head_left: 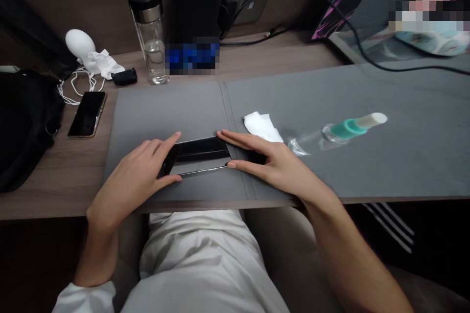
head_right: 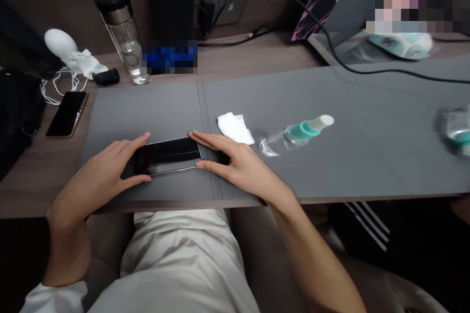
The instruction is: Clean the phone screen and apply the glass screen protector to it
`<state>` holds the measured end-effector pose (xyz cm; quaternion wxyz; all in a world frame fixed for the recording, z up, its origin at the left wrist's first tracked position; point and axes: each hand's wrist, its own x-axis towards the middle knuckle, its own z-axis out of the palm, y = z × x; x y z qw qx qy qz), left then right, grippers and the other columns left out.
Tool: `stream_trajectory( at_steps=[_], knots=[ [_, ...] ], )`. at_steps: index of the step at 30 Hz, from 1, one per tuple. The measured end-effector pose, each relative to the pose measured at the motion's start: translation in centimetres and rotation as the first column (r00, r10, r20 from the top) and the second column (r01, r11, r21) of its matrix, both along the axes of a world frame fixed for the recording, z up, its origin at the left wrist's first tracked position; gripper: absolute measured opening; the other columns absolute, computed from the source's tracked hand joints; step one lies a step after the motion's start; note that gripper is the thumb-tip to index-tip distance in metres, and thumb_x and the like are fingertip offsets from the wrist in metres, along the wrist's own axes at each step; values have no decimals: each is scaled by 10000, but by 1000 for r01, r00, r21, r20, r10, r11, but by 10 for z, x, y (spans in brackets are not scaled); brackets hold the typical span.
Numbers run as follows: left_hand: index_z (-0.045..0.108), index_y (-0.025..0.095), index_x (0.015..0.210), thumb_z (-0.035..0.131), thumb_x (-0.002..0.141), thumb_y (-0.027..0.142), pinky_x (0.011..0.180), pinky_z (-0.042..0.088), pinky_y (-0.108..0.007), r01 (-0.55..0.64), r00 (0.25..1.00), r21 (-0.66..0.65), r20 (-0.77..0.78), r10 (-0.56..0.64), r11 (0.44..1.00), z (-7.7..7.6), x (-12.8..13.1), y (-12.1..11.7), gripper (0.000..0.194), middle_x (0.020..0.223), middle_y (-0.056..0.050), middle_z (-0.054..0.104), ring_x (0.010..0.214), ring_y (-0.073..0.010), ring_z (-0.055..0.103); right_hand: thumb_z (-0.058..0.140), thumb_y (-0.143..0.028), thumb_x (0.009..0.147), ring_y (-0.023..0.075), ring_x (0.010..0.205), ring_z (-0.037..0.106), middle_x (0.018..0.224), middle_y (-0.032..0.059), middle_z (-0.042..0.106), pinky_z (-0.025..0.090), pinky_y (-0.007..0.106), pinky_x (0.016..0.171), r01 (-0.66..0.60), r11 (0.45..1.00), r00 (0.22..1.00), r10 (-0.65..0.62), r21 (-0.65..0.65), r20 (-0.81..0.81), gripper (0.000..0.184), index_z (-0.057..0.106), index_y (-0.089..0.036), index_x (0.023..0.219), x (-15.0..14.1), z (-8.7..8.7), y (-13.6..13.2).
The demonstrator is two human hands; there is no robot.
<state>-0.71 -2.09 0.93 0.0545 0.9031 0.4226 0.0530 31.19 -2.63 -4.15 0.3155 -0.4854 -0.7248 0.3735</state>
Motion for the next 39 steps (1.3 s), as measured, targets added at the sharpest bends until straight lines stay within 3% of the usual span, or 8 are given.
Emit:
stream_trajectory(
  at_steps=[6,17,26,32,39],
  knots=[
    [301,247,1685,687,1037,466,1069,511,-418,-15,1000,-27,22,15,1000,2,0,-1,786,1344,-98,678,1204,-288,657,740,-438,976,326,1470,578,1551,-10,643,438,560,1272,14,1000,1000,-14,-6,17,600,584,-385,1553,-1,3,0],
    [311,230,1682,740,1004,442,1083,513,-425,-16,1000,-56,7,16,998,3,0,0,830,1375,-97,663,1236,-285,643,739,-435,978,306,1482,566,1564,-19,632,433,518,1280,14,999,1000,-13,-29,10,603,584,-356,1556,-1,4,-1],
    [285,295,1686,728,1019,416,1221,432,-420,-19,997,-132,73,29,991,5,-9,-1,810,1589,-99,551,1448,-274,545,736,-459,980,320,1485,563,1567,-23,627,429,548,1284,12,1000,1000,-11,-21,22,596,586,-381,1551,1,-1,-2],
    [271,310,1694,724,1019,399,1130,496,-462,-77,997,-123,22,80,989,11,-15,-2,817,1438,-91,632,1303,-302,623,726,-497,980,345,1479,568,1566,-24,625,432,592,1276,15,1000,999,-14,-18,41,594,581,-411,1550,3,-4,-2],
    [309,267,1669,736,1005,469,1112,491,-434,-78,997,-117,-5,78,990,12,-9,-3,815,1457,-95,623,1319,-291,613,715,-505,991,319,1498,549,1582,-31,611,426,584,1283,2,1000,999,-1,-23,40,598,564,-411,1561,3,-6,-2]
  ],
)
